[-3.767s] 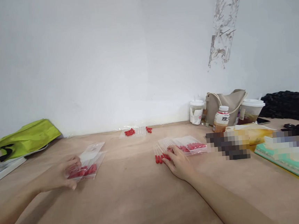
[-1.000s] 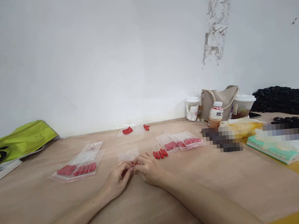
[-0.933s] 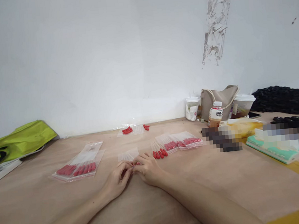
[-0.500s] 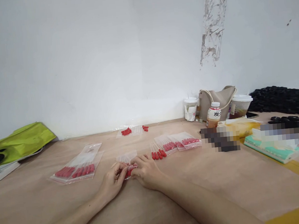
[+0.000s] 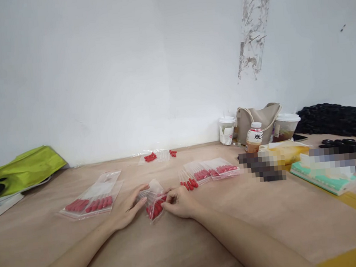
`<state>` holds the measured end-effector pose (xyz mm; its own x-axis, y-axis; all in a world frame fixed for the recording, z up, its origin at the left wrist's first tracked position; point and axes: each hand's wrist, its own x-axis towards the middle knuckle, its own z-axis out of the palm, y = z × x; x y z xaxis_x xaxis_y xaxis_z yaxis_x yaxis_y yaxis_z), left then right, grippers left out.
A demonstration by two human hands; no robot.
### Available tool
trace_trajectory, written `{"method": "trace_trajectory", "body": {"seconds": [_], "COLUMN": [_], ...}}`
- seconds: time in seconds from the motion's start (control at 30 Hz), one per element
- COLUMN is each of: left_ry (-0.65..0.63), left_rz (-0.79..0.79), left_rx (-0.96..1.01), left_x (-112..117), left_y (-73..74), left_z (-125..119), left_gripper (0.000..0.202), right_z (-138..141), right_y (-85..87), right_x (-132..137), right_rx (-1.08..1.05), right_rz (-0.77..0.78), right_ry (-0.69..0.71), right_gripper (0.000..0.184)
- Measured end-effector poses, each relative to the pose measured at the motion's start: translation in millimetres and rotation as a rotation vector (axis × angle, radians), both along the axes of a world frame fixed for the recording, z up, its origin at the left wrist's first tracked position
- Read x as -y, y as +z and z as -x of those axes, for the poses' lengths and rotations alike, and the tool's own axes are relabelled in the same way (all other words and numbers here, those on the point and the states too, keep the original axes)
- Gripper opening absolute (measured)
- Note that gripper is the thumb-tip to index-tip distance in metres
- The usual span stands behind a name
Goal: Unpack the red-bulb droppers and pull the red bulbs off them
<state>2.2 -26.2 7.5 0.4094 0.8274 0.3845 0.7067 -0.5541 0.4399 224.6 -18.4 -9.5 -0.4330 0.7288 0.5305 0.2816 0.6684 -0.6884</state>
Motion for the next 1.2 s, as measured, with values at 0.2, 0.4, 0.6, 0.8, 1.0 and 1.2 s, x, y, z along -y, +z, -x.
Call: {"method": "trace_trajectory", "body": {"seconds": [0.2,0.4,0.6,0.8,1.0,1.2], "left_ry": [-0.098,-0.125,-0.129,-0.152,-0.154,-0.172], "left_rz": [-0.032,-0.101,-0.037,-0.016,-0.015,-0.01], "left_rx": [-0.118,-0.161,-0.199,-0.151,-0.111,-0.085], "left_x": [-1,12,14,16,17,16], "left_y": [3.5,6.7,3.4,6.4,6.9,7.5], "left_z": [6,2,2,-2,-3,-2], "left_gripper": [0.041,0.041,0.05,0.041,0.039,0.047], "right_z": [0,0,0,0,-2,-1], "right_y": [-3.1,-0.7,6.7,9.7,3.1,2.5], "right_x": [-3,2,4,2,-2,-4], "right_rx": [0.054,0.152,0.16,0.315,0.381,0.309], "right_rz": [-0.081,-0.17,-0.08,0.001,-0.067,0.047], "right_ry": [-0.139,-0.201,-0.04,-0.06,-0.08,-0.03], "right_gripper": [0.012,0.025,0.019,0.014,0.019,0.023]}}
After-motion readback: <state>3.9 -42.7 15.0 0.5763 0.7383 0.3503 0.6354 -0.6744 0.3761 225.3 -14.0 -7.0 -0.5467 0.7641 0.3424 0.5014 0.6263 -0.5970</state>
